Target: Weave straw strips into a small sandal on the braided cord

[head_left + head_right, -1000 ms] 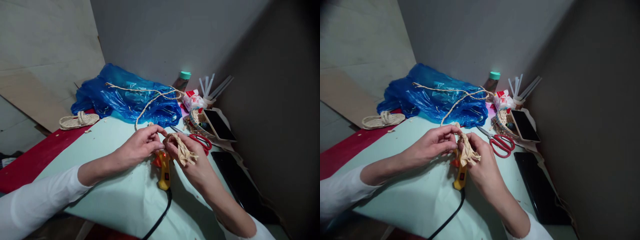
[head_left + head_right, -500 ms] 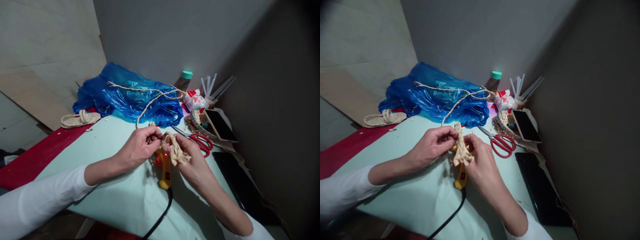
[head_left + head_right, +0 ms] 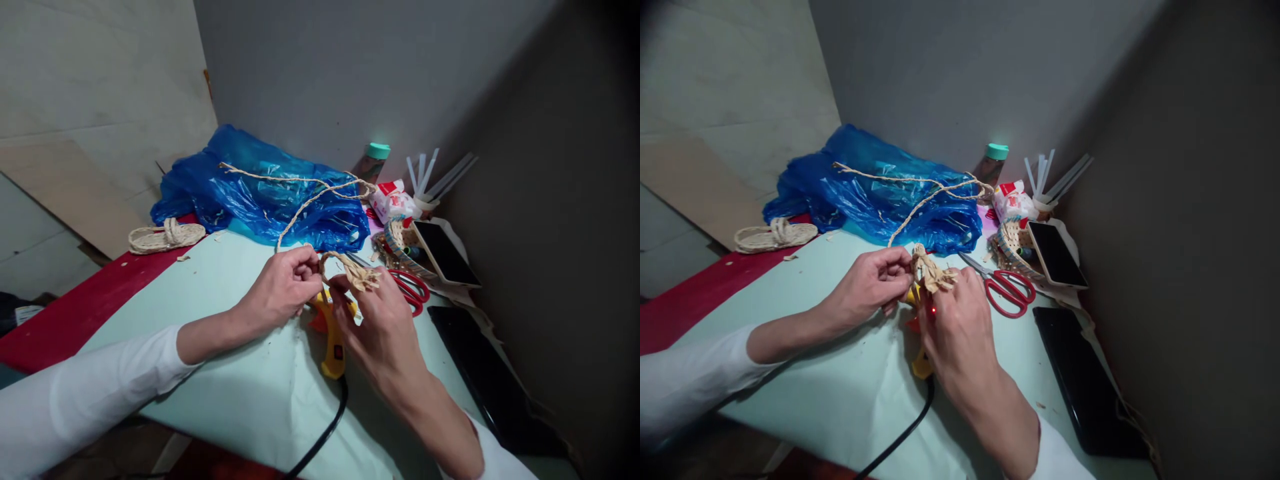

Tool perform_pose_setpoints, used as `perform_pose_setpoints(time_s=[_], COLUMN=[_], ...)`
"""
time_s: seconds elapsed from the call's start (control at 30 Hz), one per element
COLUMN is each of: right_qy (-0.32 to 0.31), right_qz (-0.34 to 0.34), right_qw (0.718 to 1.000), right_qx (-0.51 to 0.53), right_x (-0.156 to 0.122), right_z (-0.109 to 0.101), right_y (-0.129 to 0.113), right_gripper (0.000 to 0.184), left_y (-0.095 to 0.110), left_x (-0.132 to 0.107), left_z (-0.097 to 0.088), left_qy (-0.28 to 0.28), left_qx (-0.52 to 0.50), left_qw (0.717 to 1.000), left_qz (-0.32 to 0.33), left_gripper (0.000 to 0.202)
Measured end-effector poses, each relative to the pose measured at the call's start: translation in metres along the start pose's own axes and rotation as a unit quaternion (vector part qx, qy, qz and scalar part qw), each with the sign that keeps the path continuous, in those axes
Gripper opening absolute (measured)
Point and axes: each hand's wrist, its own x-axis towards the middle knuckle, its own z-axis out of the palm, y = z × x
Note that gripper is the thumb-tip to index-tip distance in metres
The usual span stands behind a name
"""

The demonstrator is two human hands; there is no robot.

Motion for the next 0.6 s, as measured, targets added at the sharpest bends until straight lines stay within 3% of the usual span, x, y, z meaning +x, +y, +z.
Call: perform_pose_setpoints(time_s=[0.23, 0.43, 0.6], right_qy=[0.044, 0.031, -0.011], right_qz=[-0.057, -0.100, -0.070], right_qw=[0.995, 0.982, 0.996], right_qx=[-0.066, -0.156, -0.048], right_x=[-0.004, -0.008, -0.005], right_z=[0.010, 0.014, 0.003], right_y=[-0.008, -0.020, -0.018], right_gripper=[0.017, 0.022, 0.014], left_y=[-0.001, 0.002, 0.009], left_x=[-0.001, -0.006, -0.005], left_z=[0.003, 0.006, 0.003], left_qy=[0.036, 0.025, 0.028], left_qx=[-0.029, -0.107, -0.144], left_qw=[0.999, 0.993, 0.988], left_qz=[0.019, -0.039, -0.048], left_gripper=[0.006, 0.004, 0.010])
